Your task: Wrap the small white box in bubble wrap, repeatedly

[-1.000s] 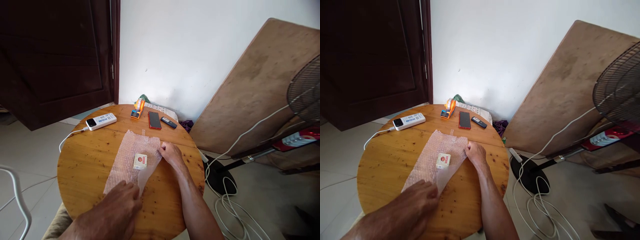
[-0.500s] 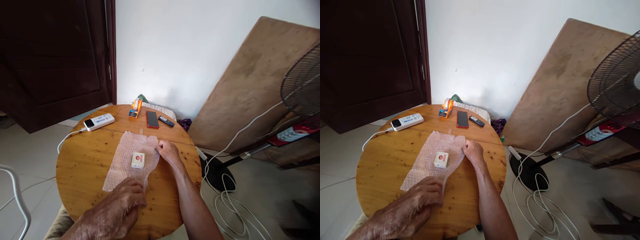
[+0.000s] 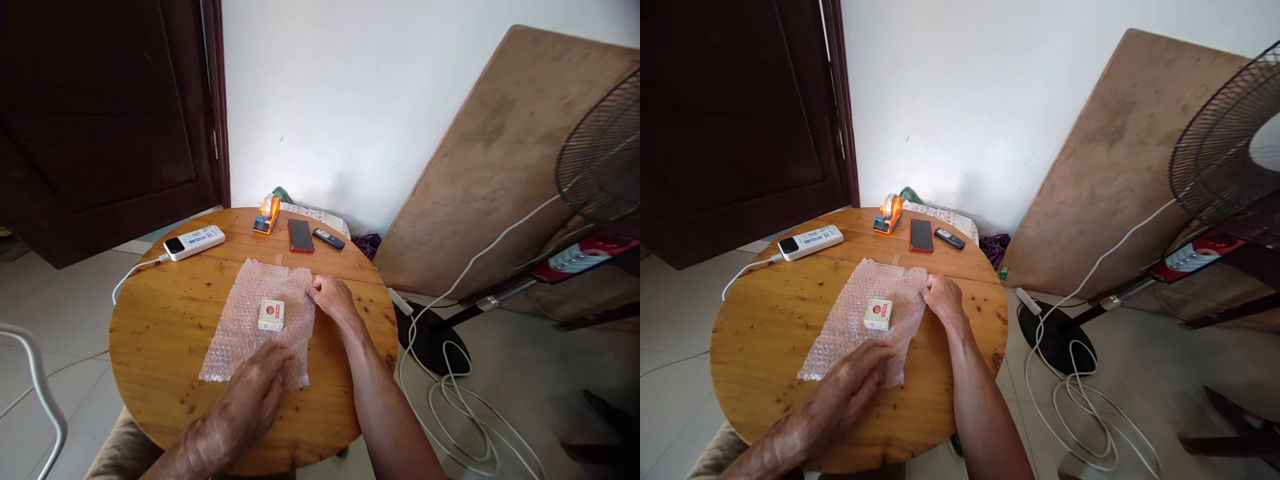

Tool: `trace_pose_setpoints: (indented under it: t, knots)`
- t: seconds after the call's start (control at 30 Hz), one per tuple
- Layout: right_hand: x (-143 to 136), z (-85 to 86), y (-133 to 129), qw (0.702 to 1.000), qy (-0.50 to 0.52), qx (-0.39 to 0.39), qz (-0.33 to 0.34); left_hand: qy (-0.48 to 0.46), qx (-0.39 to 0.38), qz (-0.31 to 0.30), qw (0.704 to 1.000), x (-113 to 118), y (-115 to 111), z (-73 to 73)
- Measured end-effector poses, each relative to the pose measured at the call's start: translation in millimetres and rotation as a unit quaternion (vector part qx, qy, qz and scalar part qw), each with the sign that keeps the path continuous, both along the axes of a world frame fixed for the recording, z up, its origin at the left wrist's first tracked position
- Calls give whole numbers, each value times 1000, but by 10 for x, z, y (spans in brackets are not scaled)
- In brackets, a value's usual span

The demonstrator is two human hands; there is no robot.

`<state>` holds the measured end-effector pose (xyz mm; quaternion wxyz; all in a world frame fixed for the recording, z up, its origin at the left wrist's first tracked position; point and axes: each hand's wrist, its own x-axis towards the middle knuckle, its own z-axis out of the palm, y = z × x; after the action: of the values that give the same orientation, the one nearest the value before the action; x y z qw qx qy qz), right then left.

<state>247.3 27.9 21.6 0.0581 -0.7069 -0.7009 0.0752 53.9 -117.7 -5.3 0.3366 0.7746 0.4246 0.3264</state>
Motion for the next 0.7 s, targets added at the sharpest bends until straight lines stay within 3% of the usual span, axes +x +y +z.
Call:
trace_pose_setpoints:
  t: [0.13,0.33,0.53,0.7]
  knots:
    - [-5,-1,2,1000,1,3,-5,143,5,19,989,126,67,8]
    - [-16,-17,7,1000,0,6,-17,302,3,-24,953,277,109,128]
    - [-22,-11,4,1000,-2,7,-21,315,48,-6,948,305,95,139]
    - [-20,-10,5,1000,-3,9,-21,289,85,-1,954,299,68,47]
